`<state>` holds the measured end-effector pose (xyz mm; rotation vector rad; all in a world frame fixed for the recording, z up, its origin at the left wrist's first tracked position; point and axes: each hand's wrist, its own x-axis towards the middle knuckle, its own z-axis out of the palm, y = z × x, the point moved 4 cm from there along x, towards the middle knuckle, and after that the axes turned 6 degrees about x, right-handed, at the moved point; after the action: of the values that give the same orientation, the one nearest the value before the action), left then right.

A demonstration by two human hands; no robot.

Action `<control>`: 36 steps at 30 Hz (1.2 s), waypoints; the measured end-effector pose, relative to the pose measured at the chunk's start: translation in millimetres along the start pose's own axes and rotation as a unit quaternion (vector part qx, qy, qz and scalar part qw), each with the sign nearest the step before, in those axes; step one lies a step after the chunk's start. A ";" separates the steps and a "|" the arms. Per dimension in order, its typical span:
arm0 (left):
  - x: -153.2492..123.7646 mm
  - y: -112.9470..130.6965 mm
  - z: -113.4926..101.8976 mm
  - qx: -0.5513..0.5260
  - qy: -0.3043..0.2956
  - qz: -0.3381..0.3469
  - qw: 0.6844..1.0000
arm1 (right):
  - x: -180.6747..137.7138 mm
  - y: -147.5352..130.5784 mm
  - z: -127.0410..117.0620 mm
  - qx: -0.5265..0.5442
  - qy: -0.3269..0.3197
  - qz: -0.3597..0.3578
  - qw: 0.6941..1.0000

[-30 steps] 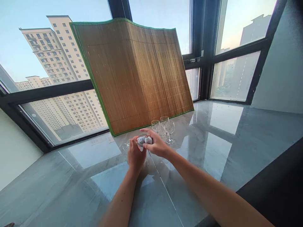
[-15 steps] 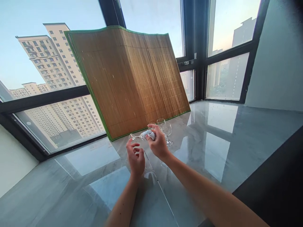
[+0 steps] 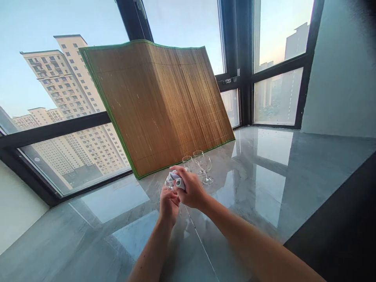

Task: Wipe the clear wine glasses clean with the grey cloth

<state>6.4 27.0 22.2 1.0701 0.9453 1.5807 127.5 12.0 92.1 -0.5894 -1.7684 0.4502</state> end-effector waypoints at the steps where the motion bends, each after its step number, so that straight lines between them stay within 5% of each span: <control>1: -1.5 0.4 0.4 -0.010 -0.002 -0.022 1.000 | 0.1 -1.6 -4.4 0.014 0.034 -0.007 0.999; 12: -19.5 4.3 8.5 -0.182 -0.053 -0.184 0.964 | 8.5 -11.4 -84.5 0.155 0.393 0.005 0.906; 19: -39.3 -6.7 23.4 -0.209 -0.060 -0.254 0.943 | 21.5 74.7 -162.5 0.068 0.533 0.010 0.843; 26: -49.7 -18.4 37.6 -0.223 -0.128 -0.269 0.928 | -9.8 158.4 -140.3 -0.046 0.429 0.151 0.889; 36: -50.5 -31.0 36.3 -0.249 -0.179 -0.283 0.909 | -14.7 175.1 -126.5 -0.086 0.376 0.227 0.894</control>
<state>57.0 -12.1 -5.1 0.6114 0.4897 1.0083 280.5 143.3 13.0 -1.1403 -0.9199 0.3141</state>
